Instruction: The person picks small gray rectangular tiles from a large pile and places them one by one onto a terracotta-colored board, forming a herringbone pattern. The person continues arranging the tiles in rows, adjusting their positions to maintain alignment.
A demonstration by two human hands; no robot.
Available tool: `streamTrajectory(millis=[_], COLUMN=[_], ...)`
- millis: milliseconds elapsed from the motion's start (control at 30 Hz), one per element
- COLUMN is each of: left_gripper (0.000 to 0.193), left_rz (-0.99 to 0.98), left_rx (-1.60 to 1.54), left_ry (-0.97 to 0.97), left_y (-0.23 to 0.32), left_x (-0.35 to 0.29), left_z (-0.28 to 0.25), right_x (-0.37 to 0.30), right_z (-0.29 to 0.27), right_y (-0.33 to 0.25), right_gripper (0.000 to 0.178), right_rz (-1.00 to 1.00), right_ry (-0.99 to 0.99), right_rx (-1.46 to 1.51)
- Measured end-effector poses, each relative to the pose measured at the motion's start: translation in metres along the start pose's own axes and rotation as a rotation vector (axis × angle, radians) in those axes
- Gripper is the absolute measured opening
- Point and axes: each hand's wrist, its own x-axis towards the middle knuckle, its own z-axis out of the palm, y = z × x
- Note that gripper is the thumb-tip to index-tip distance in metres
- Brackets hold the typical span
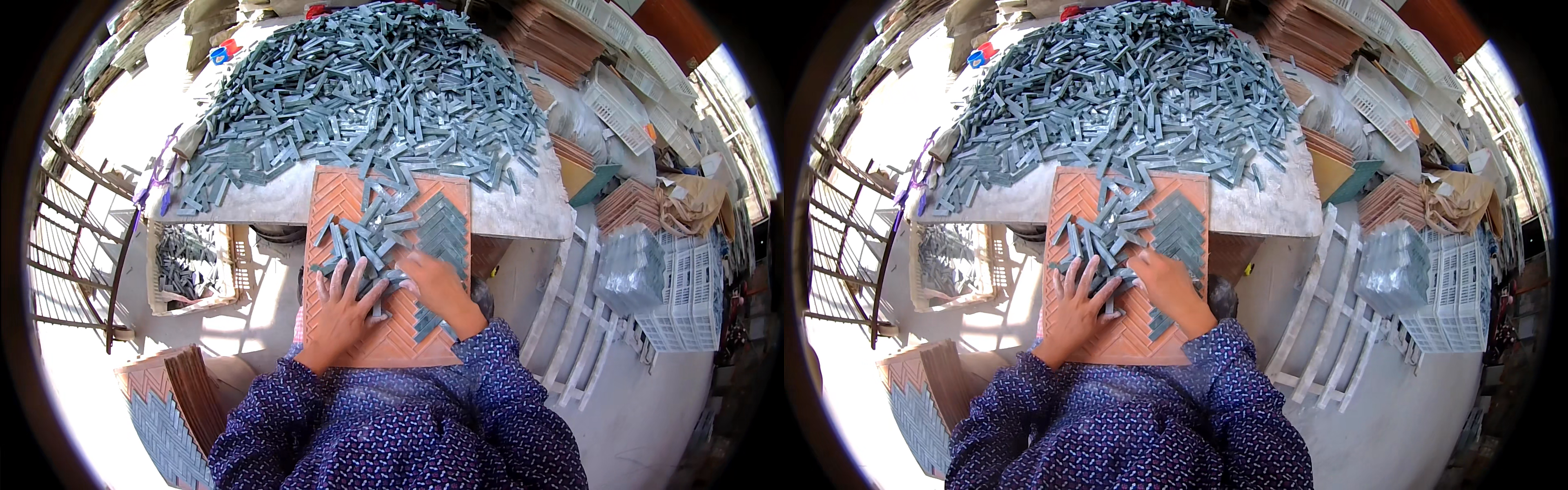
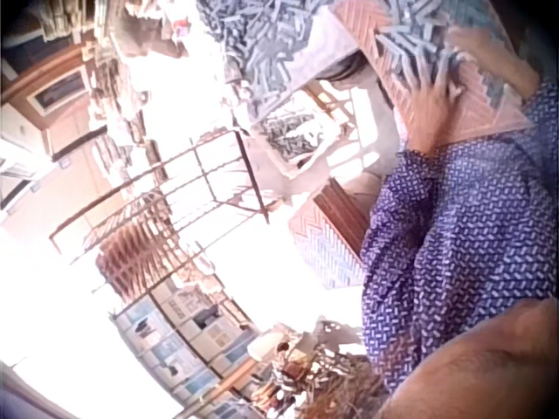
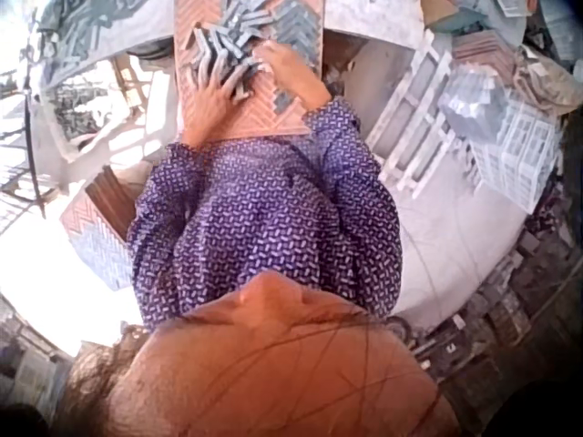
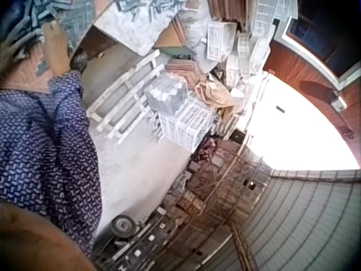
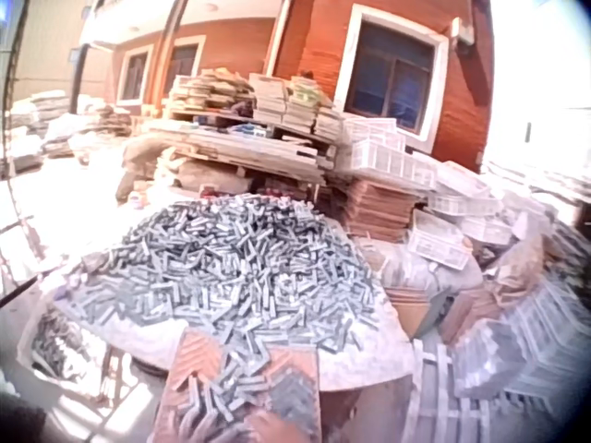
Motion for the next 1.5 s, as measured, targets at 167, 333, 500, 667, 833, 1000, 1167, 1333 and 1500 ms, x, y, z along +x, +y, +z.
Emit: streamTrajectory(millis=[167, 333, 500, 667, 833, 1000, 1167, 1333, 1500], left_gripper=[0.04, 0.019, 0.028, 0.029, 0.029, 0.026, 0.027, 0.028, 0.023], left_rz=[0.149, 0.113, -0.005, -0.061, -0.073, -0.002, 0.008, -0.007, 0.132], left_rx=[0.008, -0.193, -0.236, -0.317, -0.28, -0.283, -0.198, -0.079, -0.084], left_ry=[0.186, 0.257, 0.329, 0.293, 0.248, 0.21, 0.138, 0.108, 0.247], left_y=[-0.032, -0.043, -0.016, -0.015, -0.015, -0.006, 0.007, 0.015, 0.014], left_x=[0.041, 0.073, 0.037, -0.028, -0.037, -0.03, 0.006, 0.02, 0.012], left_z=[0.006, 0.0, -0.02, -0.012, -0.018, -0.018, -0.01, 0.001, 0.014], right_x=[-0.011, -0.04, -0.071, -0.067, -0.066, -0.064, -0.027, -0.004, -0.023], right_z=[-0.012, 0.0, 0.016, 0.014, 0.013, 0.009, 0.004, 0.009, 0.009], right_y=[-0.007, -0.03, -0.069, -0.082, -0.079, -0.073, -0.046, -0.02, -0.021], right_gripper=[0.042, 0.041, 0.034, 0.029, 0.027, 0.027, 0.026, 0.022, 0.019], right_rz=[0.244, 0.461, 0.396, 0.431, 0.399, 0.316, 0.352, 0.432, 0.46], right_ry=[0.216, 0.155, 0.089, -0.042, -0.047, -0.112, 0.183, 0.163, 0.225], right_rx=[0.096, 0.334, 0.26, 0.182, 0.139, 0.133, 0.084, 0.011, 0.226])
